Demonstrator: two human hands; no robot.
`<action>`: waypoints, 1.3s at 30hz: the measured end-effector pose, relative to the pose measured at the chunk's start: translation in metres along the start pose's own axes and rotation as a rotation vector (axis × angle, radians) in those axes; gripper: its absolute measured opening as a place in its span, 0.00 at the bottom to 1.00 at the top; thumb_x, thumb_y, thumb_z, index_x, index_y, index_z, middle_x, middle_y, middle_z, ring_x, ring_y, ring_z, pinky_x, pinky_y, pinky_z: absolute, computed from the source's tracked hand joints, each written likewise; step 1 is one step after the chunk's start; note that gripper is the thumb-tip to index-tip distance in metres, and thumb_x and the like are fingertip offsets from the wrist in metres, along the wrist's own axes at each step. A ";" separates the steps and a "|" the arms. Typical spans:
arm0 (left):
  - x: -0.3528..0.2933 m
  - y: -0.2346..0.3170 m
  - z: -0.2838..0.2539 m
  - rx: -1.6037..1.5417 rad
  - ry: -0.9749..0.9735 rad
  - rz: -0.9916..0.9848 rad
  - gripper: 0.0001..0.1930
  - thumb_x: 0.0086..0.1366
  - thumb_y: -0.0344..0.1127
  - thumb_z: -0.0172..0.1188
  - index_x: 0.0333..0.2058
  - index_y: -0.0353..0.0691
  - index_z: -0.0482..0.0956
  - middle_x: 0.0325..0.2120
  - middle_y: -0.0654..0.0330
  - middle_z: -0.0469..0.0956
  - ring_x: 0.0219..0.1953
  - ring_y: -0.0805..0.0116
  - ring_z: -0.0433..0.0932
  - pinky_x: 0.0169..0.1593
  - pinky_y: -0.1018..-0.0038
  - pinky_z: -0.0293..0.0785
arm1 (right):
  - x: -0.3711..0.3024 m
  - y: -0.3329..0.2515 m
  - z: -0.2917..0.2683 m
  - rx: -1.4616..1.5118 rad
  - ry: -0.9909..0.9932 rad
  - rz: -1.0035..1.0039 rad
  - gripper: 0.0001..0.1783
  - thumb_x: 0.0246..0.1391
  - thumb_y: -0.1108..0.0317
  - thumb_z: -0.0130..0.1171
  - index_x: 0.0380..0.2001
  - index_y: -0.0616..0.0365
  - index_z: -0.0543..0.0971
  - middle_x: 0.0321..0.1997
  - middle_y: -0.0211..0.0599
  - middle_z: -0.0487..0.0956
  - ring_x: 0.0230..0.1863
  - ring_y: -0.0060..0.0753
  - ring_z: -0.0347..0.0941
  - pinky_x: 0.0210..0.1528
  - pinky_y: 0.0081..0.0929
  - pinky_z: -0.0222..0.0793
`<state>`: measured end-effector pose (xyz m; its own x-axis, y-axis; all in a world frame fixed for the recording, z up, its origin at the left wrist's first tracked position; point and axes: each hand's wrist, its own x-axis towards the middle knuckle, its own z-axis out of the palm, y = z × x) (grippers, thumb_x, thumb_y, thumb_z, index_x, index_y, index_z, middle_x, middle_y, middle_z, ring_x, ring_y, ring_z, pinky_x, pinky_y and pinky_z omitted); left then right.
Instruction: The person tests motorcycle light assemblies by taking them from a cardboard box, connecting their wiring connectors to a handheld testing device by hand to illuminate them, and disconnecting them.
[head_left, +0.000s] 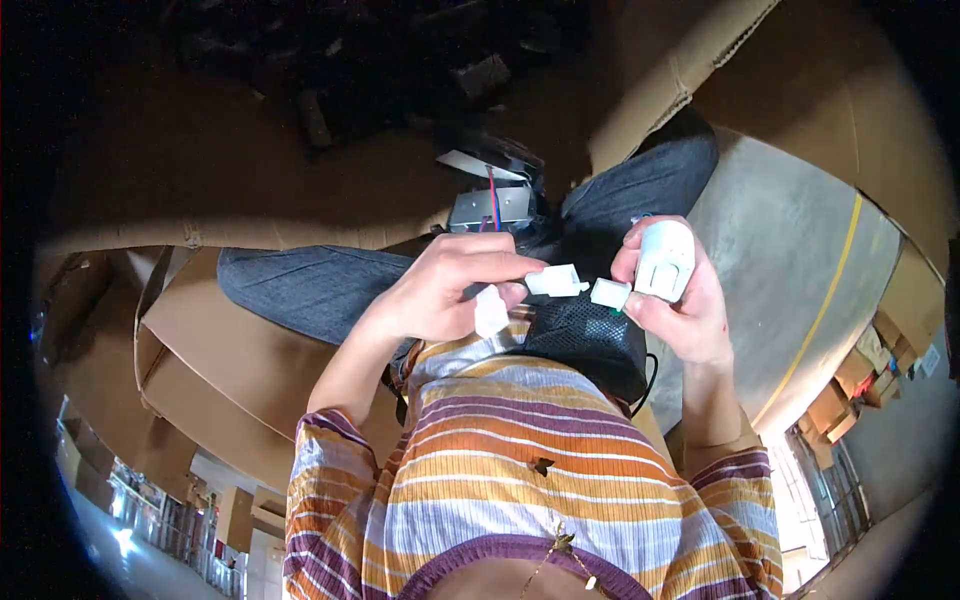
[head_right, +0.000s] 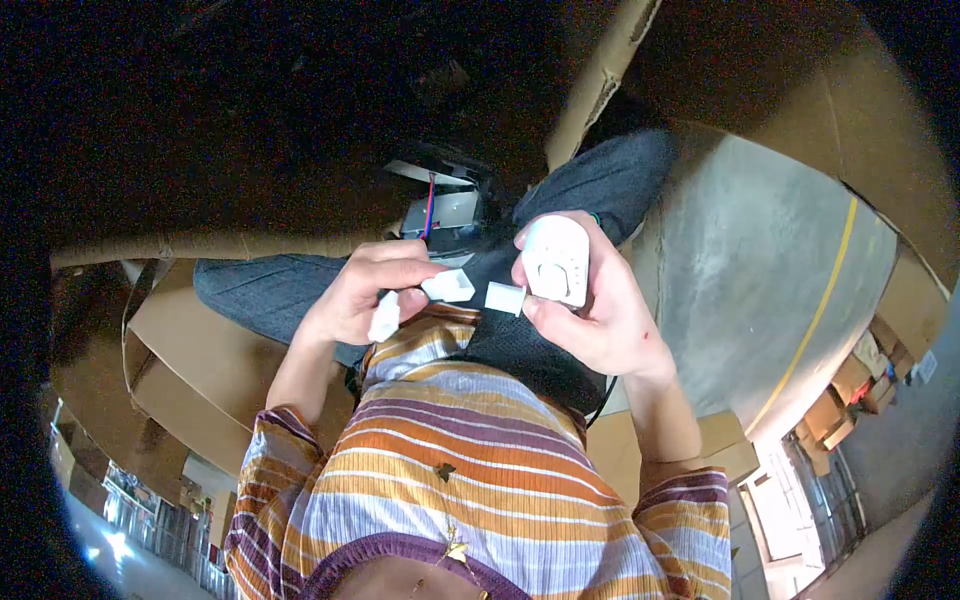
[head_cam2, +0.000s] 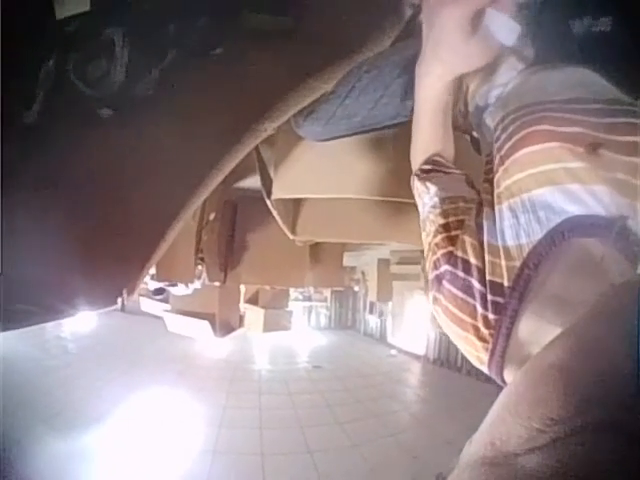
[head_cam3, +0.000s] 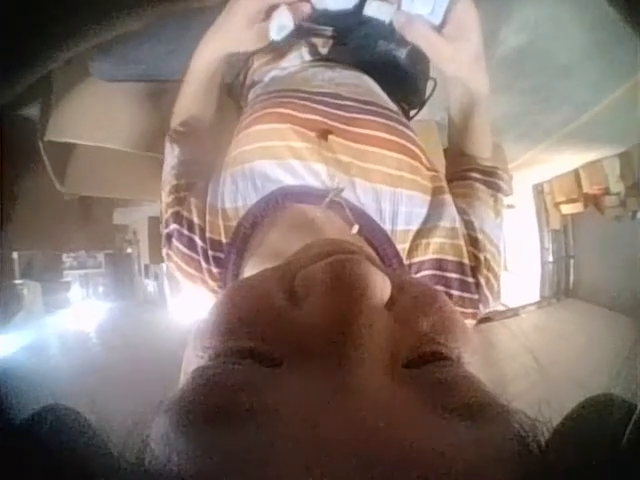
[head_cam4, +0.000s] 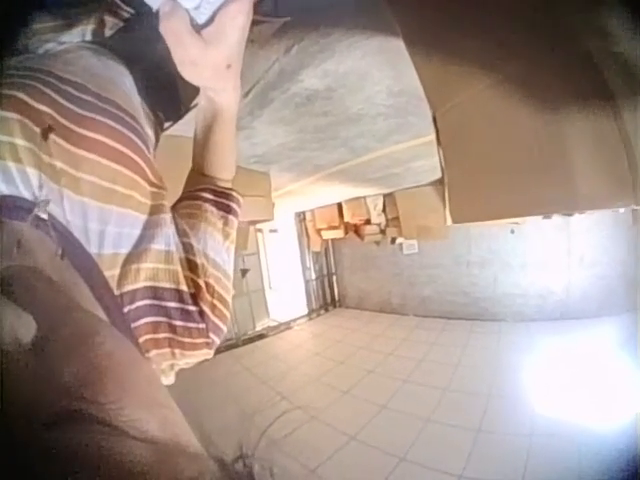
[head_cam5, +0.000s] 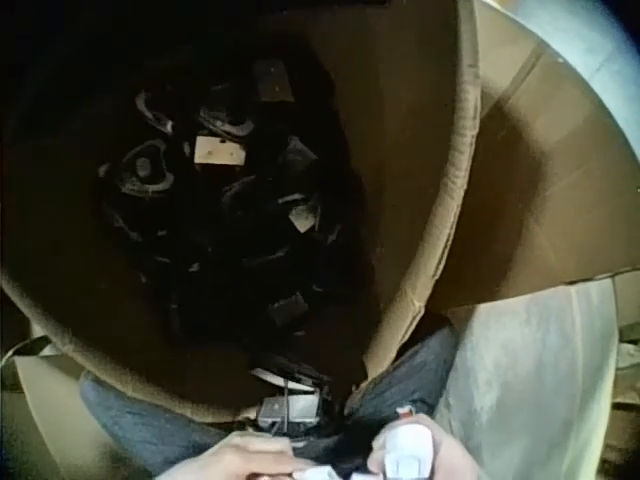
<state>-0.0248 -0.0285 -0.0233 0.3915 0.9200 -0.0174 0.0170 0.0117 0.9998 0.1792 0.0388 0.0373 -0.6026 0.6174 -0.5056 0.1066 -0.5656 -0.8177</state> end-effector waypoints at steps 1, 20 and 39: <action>0.002 0.001 -0.001 -0.047 -0.026 -0.004 0.10 0.46 0.28 0.52 0.31 0.37 0.72 0.15 0.59 0.66 0.17 0.68 0.65 0.19 0.76 0.59 | 0.001 0.001 0.000 -0.018 -0.014 -0.032 0.20 0.34 0.78 0.49 0.36 0.62 0.61 0.28 0.30 0.66 0.29 0.17 0.61 0.32 0.14 0.59; 0.006 0.013 -0.004 -0.079 -0.308 -0.040 0.07 0.49 0.33 0.51 0.28 0.38 0.73 0.16 0.59 0.67 0.20 0.64 0.68 0.21 0.73 0.61 | -0.009 0.001 0.012 -0.350 -0.101 0.000 0.21 0.30 0.77 0.48 0.35 0.62 0.61 0.27 0.33 0.65 0.30 0.19 0.61 0.33 0.15 0.58; -0.003 0.016 0.010 0.127 -0.206 -0.069 0.10 0.45 0.33 0.53 0.30 0.42 0.71 0.20 0.59 0.69 0.23 0.62 0.70 0.24 0.72 0.65 | -0.005 0.009 0.022 -0.443 0.172 -0.216 0.15 0.39 0.66 0.47 0.31 0.64 0.63 0.19 0.34 0.66 0.20 0.24 0.62 0.22 0.18 0.57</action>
<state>-0.0163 -0.0352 -0.0070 0.5642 0.8195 -0.1009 0.1611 0.0106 0.9869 0.1658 0.0183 0.0387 -0.5127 0.7967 -0.3198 0.3409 -0.1530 -0.9276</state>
